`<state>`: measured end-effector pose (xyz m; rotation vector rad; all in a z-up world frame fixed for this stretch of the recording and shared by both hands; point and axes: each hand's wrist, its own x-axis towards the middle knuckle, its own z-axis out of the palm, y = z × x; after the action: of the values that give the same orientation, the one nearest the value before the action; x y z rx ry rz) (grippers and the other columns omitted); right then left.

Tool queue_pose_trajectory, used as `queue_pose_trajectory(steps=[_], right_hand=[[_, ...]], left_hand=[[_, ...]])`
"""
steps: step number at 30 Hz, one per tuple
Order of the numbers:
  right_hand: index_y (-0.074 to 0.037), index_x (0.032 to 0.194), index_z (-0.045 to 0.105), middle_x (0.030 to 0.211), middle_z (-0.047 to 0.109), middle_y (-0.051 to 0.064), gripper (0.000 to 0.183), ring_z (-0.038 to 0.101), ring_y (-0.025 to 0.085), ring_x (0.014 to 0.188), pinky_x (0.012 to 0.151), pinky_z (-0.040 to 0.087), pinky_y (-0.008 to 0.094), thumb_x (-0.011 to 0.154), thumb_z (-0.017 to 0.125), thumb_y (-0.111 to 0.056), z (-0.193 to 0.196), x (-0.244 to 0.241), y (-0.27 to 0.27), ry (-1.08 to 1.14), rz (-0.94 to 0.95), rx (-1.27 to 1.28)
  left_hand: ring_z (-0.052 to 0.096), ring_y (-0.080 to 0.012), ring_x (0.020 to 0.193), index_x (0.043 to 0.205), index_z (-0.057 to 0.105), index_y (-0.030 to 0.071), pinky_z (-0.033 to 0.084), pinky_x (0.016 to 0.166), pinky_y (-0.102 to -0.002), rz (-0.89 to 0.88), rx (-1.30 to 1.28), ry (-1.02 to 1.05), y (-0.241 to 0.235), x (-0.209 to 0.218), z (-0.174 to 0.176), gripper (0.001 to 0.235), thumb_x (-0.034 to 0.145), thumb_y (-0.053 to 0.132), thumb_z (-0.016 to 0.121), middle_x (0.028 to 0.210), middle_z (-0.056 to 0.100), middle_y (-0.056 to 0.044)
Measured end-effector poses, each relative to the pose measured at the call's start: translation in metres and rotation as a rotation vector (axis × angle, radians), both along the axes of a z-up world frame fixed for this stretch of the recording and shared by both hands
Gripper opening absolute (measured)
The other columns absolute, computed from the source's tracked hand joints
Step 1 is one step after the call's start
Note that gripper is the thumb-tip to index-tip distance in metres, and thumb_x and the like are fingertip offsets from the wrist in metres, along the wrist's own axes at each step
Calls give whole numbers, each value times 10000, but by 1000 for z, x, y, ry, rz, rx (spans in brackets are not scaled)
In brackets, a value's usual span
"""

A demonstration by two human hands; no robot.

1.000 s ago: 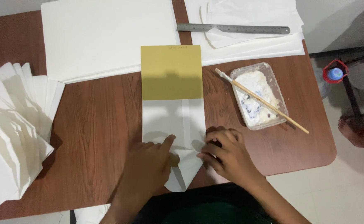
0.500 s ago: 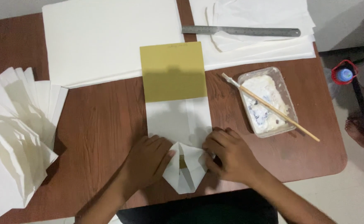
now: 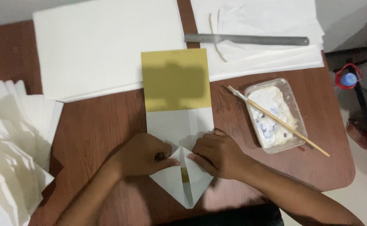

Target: The person applies a white paste to the edge of a yellow paper using a brush, then folds a white paper over the glued area and presses it down to adhere. The person repeats the gluing and folding process on another section of the paper.

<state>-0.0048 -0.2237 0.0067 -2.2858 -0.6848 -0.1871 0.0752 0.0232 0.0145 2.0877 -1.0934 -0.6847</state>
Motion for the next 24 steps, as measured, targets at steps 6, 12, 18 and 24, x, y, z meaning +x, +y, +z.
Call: queue_pose_trajectory(steps=[6, 12, 18, 24], right_hand=[[-116, 788, 574, 695, 560, 32, 291, 554, 241, 649, 677, 393, 362, 1035, 635, -258, 0, 12, -9, -63, 116, -174], [-84, 859, 631, 754, 603, 45, 178, 551, 242, 659, 689, 377, 391, 1004, 628, -187, -4, 14, -19, -35, 63, -192], [-83, 910, 609, 764, 603, 29, 139, 504, 230, 665, 698, 372, 384, 1009, 633, -177, 1, 17, -6, -51, -1, -179], [-82, 871, 586, 713, 555, 23, 172, 510, 222, 635, 682, 343, 361, 1023, 618, -157, 3, 19, 0, -66, -30, -201]], left_hand=[[572, -182, 476, 618, 571, 171, 381, 435, -387, 61, -64, -280, 1, -18, -35, 543, 1008, 547, 589, 540, 586, 6], [607, -226, 609, 931, 640, 95, 459, 524, -344, 248, -327, -460, -15, -24, -15, 165, 1041, 217, 630, 728, 611, -30], [511, -238, 660, 886, 673, 42, 435, 590, -352, 224, -371, -541, -21, -14, -3, 191, 1043, 140, 624, 793, 662, -59], [531, -260, 789, 837, 621, 126, 372, 654, -404, 234, -176, -627, -14, -16, -14, 273, 1013, 327, 677, 844, 600, -18]])
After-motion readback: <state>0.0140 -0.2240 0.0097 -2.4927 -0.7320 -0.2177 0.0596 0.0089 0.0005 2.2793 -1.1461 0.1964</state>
